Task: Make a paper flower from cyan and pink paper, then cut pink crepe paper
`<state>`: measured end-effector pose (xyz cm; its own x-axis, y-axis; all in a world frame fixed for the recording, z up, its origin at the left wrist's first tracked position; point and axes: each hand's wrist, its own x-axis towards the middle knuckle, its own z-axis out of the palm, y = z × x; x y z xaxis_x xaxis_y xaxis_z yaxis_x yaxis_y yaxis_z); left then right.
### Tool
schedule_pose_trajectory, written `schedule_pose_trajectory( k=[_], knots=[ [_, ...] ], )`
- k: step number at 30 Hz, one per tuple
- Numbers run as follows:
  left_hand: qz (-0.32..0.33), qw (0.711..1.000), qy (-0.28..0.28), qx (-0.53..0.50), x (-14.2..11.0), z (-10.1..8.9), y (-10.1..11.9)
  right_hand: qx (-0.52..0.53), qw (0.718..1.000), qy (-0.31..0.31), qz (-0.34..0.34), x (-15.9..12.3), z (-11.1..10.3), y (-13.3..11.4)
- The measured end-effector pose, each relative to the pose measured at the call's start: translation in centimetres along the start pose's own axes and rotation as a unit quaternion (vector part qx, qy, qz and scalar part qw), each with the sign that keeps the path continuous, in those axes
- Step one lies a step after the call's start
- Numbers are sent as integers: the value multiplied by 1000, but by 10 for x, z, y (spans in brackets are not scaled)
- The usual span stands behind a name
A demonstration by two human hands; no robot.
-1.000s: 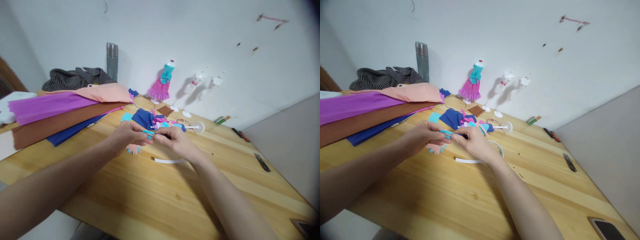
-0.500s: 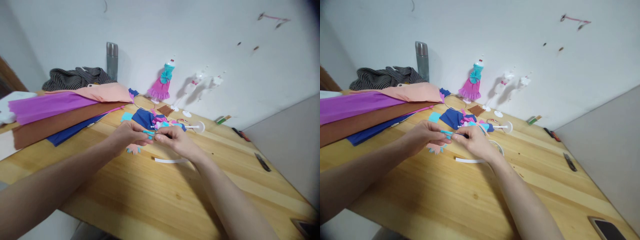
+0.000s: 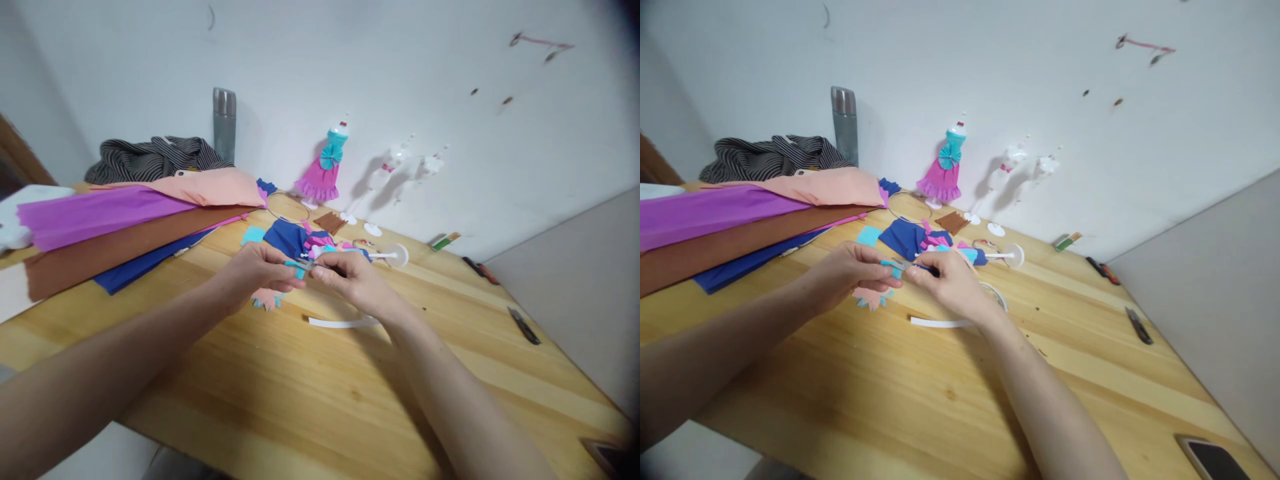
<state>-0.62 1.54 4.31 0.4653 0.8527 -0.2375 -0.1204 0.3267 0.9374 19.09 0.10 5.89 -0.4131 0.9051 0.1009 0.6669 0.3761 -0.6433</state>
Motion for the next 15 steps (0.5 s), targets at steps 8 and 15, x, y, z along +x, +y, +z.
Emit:
schedule_pose_trajectory(
  k=[8,15],
  knots=[
    [-2,1000,5,4,0,2,2,-5,1000,-1,-6,-1,0,-2],
    [-3,1000,8,9,0,2,2,0,1000,4,-11,-1,0,-4]
  ],
)
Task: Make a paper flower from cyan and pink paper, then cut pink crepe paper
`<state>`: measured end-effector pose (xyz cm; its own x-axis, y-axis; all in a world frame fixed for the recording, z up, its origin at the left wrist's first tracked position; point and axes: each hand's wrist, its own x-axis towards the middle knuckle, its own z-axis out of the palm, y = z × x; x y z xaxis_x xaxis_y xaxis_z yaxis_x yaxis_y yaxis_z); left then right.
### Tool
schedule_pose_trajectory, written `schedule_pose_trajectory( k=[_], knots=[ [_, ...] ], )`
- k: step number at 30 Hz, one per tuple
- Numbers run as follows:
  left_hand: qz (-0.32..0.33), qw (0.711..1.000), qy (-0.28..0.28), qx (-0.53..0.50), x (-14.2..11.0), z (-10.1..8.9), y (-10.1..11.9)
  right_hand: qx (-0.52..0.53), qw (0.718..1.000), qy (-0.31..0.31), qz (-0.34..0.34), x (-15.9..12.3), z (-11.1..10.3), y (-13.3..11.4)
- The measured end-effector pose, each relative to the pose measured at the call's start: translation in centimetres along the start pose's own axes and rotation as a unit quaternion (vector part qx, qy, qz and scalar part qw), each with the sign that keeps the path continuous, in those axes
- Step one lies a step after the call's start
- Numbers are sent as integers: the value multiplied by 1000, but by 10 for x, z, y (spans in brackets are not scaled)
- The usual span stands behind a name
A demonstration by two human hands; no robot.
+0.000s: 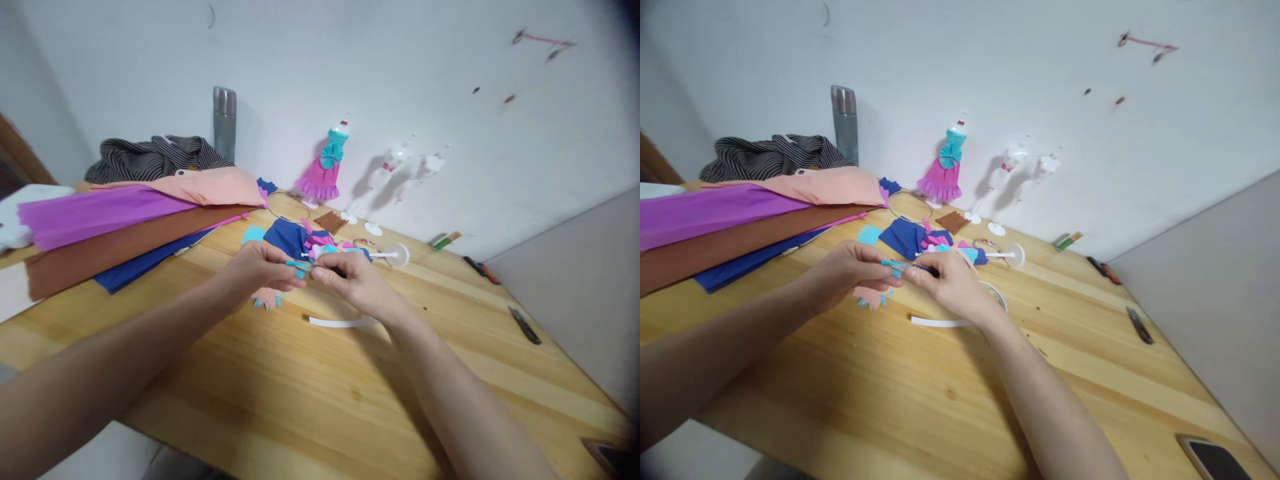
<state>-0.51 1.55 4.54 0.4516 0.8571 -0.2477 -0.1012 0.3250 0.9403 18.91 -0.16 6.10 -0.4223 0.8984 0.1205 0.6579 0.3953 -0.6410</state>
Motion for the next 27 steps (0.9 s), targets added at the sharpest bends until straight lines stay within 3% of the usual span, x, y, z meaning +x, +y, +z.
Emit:
schedule_pose_trajectory(
  k=[14,18,20,22,23,24,27],
  knots=[
    [3,1000,0,13,0,-2,-2,-2,1000,19,-7,4,-1,4],
    [6,1000,-5,0,2,-3,-3,-122,989,71,45,3,-6,2],
    [2,1000,1,-5,2,-3,-3,-219,970,13,101,0,-8,3],
    [-12,1000,16,-6,0,-1,-1,-271,941,-124,157,-2,-10,5],
    [-21,1000,23,-6,-1,0,0,-285,928,-163,176,-3,-11,6],
    [-27,999,28,-6,-2,1,1,-289,924,-173,179,-3,-11,7],
    [-35,999,33,-7,-3,3,2,-262,955,-83,107,-2,-10,8]
  ],
)
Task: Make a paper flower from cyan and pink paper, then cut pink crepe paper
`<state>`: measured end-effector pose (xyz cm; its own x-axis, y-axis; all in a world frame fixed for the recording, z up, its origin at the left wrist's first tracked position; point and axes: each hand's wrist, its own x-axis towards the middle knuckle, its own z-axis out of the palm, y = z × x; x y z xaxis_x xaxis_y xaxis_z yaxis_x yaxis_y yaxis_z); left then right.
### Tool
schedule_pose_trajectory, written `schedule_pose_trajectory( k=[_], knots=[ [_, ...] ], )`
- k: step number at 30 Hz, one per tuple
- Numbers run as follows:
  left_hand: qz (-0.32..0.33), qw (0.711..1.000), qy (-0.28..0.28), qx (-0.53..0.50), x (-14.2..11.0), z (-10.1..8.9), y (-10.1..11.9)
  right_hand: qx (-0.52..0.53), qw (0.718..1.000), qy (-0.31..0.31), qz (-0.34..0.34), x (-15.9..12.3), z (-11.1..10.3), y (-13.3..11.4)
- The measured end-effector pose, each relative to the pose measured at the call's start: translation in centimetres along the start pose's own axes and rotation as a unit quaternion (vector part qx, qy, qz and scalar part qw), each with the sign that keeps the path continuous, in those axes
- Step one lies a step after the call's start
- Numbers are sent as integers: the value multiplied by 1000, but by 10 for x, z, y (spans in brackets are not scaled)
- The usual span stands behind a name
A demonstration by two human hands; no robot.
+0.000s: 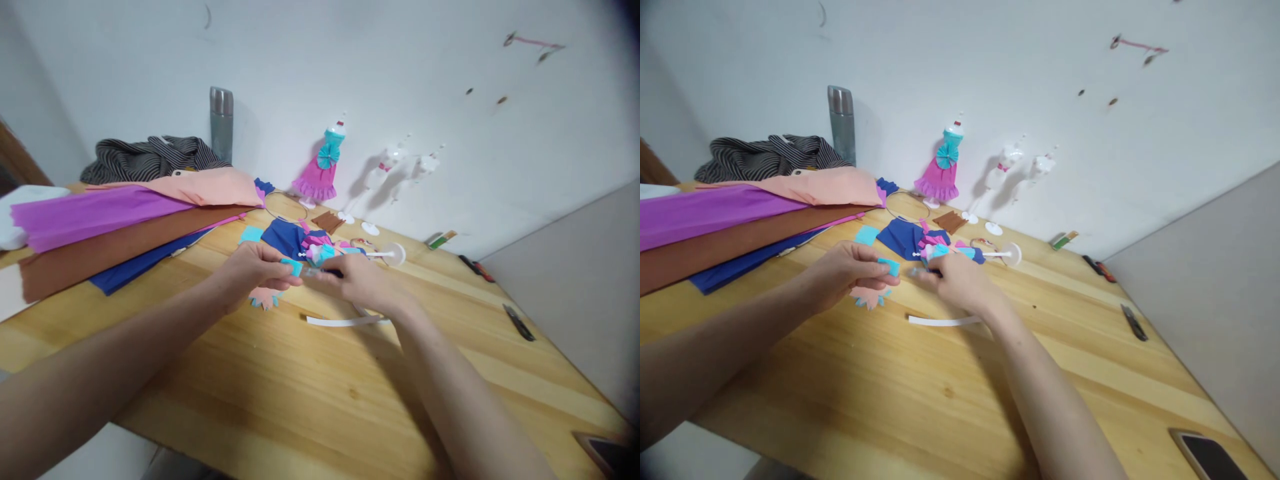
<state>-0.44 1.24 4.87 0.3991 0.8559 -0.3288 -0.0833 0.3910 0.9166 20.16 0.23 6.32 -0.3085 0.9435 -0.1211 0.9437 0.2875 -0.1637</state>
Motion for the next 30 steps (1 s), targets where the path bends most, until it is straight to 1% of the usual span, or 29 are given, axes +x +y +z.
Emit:
schedule_pose_trajectory(
  k=[1,2,4,5,6,8,9,11,12,15,21,25,30],
  knots=[
    [0,1000,-1,-1,0,0,0,9,1000,7,-17,1,0,0],
    [1,1000,-2,-2,0,0,0,7,1000,-16,-21,1,0,-1],
    [3,1000,-4,-5,1,-1,-1,-14,997,-77,8,1,-1,0],
    [6,1000,-5,-6,1,-1,-1,-6,997,-74,19,1,-3,1],
    [8,1000,-6,-5,2,-2,-2,23,999,-43,24,0,-5,2],
    [12,1000,-11,-2,2,-3,-2,108,994,33,4,-3,-11,2],
    [14,1000,-15,0,2,-3,-3,155,987,44,-17,-5,-13,2],
    [15,1000,-22,3,3,-3,-3,222,973,27,-54,-8,-17,-1],
    [14,1000,-24,3,3,-4,-3,239,969,18,-63,-9,-18,-3],
    [10,1000,-27,0,2,-3,-3,242,968,14,-63,-11,-16,-10],
    [16,1000,-20,6,3,-2,-4,232,969,52,-62,-7,-10,-10],
    [10,999,-8,30,3,-1,-4,241,968,44,-64,-6,-9,-11],
    [31,998,-20,43,2,0,-3,236,969,37,-65,-5,-6,-15]
  ],
)
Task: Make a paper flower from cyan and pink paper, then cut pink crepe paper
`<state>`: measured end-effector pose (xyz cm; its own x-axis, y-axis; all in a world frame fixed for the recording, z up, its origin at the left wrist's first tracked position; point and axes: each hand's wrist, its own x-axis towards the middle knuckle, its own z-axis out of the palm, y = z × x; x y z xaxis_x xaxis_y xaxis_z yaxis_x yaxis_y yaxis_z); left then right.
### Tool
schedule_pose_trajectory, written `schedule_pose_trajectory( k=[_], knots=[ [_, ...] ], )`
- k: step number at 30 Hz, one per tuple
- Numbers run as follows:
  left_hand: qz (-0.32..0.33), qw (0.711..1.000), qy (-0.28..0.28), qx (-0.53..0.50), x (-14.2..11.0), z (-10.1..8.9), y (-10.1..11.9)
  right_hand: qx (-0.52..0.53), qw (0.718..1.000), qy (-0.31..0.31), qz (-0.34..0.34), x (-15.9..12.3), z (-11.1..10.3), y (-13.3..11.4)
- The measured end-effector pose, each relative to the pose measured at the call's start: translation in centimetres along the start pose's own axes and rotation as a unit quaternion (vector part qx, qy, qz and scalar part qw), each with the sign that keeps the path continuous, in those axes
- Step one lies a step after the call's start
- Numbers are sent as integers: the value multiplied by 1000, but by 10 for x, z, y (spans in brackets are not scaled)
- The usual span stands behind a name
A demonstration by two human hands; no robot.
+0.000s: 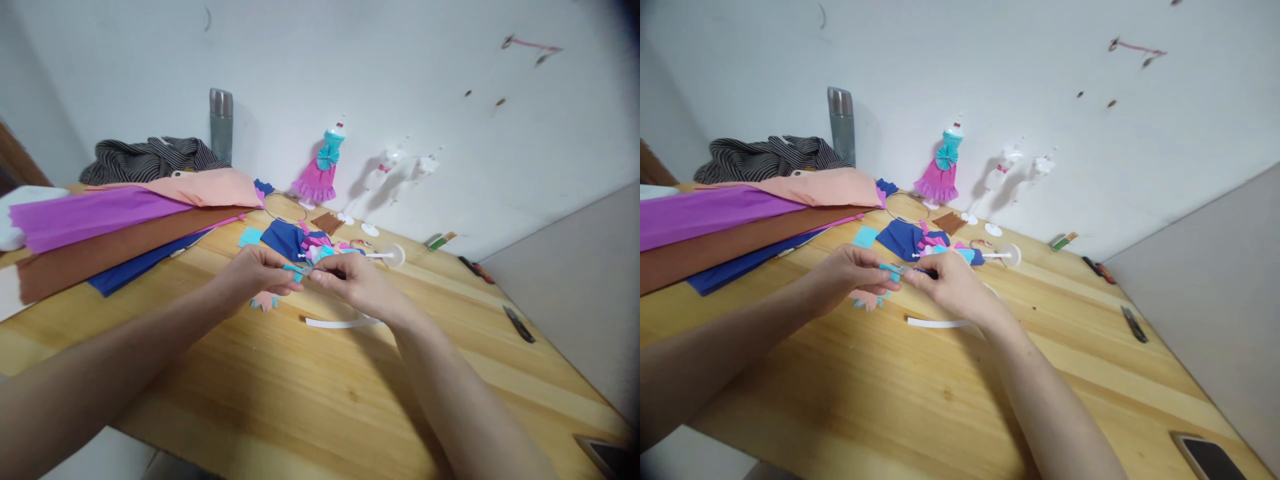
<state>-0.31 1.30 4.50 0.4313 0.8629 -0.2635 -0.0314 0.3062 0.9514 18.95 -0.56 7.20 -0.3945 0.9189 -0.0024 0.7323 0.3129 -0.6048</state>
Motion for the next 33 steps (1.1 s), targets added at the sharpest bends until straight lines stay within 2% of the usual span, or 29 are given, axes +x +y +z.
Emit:
schedule_pose_trajectory(
  k=[10,33],
  knots=[
    [0,1000,-1,17,1,0,-1,9,1000,1,-25,1,1,3],
    [-11,998,-11,61,1,-1,0,92,995,-35,-21,3,2,9]
  ],
)
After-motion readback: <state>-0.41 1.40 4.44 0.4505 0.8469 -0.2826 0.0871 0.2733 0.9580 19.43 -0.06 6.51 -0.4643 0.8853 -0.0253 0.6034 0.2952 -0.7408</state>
